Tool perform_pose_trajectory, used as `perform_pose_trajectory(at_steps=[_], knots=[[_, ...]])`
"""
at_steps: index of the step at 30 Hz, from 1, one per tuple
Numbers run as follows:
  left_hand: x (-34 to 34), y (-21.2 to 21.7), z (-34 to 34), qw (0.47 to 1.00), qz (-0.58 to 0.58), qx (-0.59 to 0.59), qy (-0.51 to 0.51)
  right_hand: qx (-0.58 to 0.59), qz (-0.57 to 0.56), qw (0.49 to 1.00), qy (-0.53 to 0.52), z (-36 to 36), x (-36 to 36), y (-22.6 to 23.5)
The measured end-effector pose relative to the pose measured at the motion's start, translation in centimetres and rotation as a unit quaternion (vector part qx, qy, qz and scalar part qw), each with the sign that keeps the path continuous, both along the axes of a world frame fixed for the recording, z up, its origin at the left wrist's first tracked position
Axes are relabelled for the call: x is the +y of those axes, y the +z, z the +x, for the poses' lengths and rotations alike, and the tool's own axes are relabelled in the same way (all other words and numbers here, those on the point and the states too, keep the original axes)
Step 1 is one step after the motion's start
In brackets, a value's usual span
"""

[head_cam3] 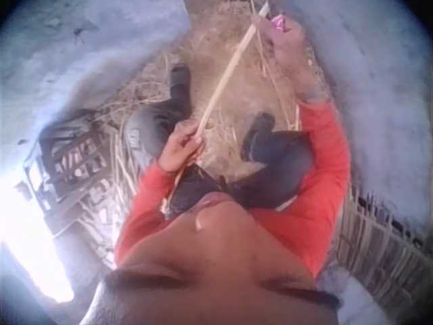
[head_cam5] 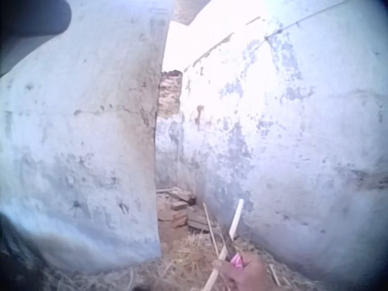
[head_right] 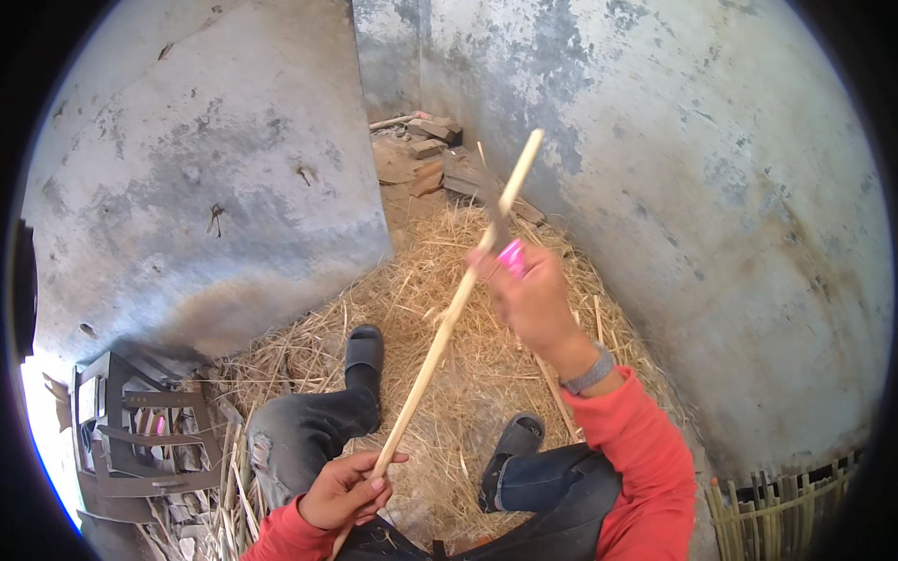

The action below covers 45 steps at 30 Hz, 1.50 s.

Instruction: The person scrapes a long thin wooden stick using a small knife, removing outer layers and smoothing the surface by drawing the blade repeatedly along the length of the wood while sitting on a straw-covered floor.

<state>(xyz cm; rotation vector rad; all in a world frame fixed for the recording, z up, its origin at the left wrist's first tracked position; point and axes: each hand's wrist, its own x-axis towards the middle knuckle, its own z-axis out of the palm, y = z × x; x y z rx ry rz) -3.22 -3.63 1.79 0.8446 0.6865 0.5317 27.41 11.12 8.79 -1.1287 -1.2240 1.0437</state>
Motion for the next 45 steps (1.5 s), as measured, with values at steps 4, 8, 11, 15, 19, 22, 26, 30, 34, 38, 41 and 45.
perform_pose_trajectory(at_steps=[4, 8, 11, 15, 19, 22, 26, 30, 34, 38, 41, 45], knots=[[-1.7, -0.6, -2.4, 0.99, 0.111, 0.084, -0.015, 0.062, 0.027, 0.994, -0.081, 4.5, 0.0, 2.0], [-4.9, 1.4, -4.7, 0.96, 0.228, 0.16, 0.013, 0.038, 0.062, 0.993, -0.092, 5.1, -3.5, 4.5], [-6.7, 1.1, -6.7, 0.903, 0.342, 0.259, 0.031, 0.029, 0.072, 0.994, -0.078, 3.3, -7.4, 4.8], [-10.2, -0.4, -8.6, 0.864, 0.375, 0.326, 0.083, 0.105, 0.059, 0.991, -0.064, 1.5, -14.3, 3.0], [-14.2, -1.9, -8.5, 0.807, 0.467, 0.332, 0.143, 0.089, 0.039, 0.986, -0.135, -0.2, -22.0, 0.4], [-16.0, -2.8, -7.8, 0.788, 0.501, 0.333, 0.133, -0.044, 0.029, 0.981, -0.186, -0.4, -26.0, -1.0], [-16.5, -4.5, -7.8, 0.754, 0.545, 0.35, 0.109, -0.241, 0.054, 0.943, -0.225, 0.4, -26.6, -5.0], [-16.7, -5.2, -7.0, 0.757, 0.534, 0.36, 0.109, -0.322, 0.001, 0.91, -0.262, 3.2, -25.9, -8.8], [-17.0, -6.1, -6.8, 0.742, 0.545, 0.369, 0.128, -0.344, 0.035, 0.9, -0.265, 1.7, -25.6, -9.9], [-16.9, -6.5, -6.0, 0.743, 0.531, 0.381, 0.144, -0.381, 0.072, 0.91, -0.145, -4.1, -28.2, -13.4], [-16.6, -6.6, -5.2, 0.725, 0.558, 0.37, 0.161, -0.361, 0.087, 0.911, -0.179, -4.0, -27.9, -12.1], [-15.9, -6.6, -4.5, 0.692, 0.595, 0.384, 0.138, -0.393, 0.093, 0.857, -0.321, 3.6, -23.1, -11.3]])
